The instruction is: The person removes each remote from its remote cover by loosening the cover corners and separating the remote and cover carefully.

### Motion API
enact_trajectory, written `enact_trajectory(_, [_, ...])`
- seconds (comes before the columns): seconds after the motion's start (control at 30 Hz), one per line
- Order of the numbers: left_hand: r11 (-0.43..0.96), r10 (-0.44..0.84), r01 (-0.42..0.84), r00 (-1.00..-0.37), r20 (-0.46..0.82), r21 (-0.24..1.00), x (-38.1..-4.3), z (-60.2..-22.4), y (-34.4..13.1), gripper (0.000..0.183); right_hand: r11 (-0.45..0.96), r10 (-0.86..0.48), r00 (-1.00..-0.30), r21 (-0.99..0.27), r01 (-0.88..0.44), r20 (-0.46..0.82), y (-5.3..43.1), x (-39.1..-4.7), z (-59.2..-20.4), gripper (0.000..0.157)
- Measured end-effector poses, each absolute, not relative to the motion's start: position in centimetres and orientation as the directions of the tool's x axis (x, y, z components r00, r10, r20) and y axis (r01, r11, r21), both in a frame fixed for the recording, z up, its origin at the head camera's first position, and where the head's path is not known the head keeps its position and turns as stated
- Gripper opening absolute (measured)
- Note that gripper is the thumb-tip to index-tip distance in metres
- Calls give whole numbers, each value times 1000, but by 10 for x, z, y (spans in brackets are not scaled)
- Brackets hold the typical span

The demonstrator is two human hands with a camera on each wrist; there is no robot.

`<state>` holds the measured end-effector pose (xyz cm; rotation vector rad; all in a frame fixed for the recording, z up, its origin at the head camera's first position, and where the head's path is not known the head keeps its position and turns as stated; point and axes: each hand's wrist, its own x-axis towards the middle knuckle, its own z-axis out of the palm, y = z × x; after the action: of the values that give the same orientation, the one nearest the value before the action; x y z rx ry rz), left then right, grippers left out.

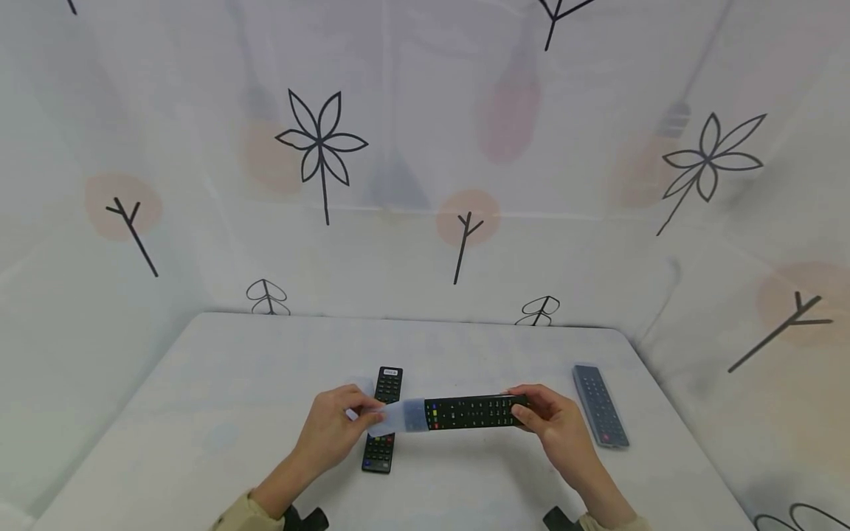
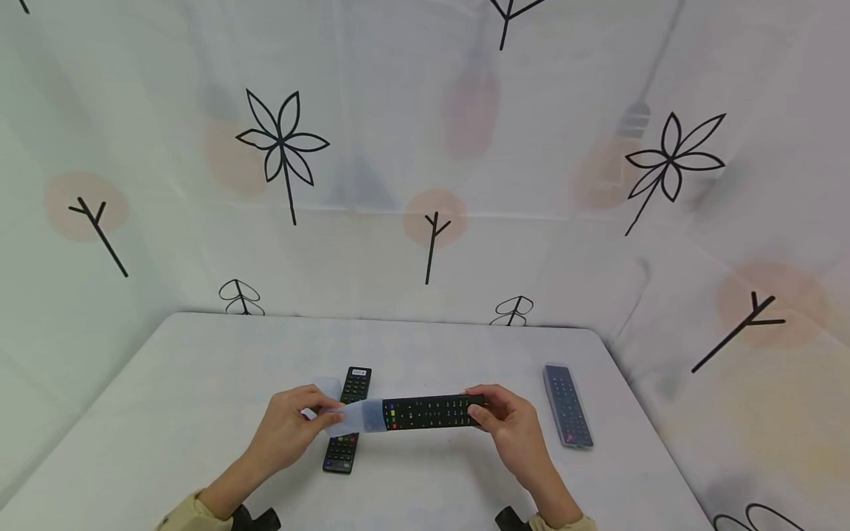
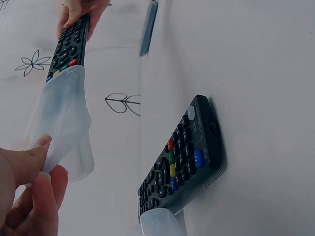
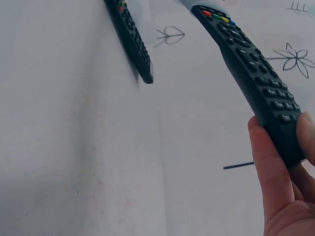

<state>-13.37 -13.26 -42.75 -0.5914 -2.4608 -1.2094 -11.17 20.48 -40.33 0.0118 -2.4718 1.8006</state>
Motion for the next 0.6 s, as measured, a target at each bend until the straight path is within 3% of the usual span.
enact_trajectory(0.6, [552, 220, 509, -853, 473, 660, -135, -428, -132, 16, 305, 28, -996, -950, -72, 84, 208, -111, -405, 25])
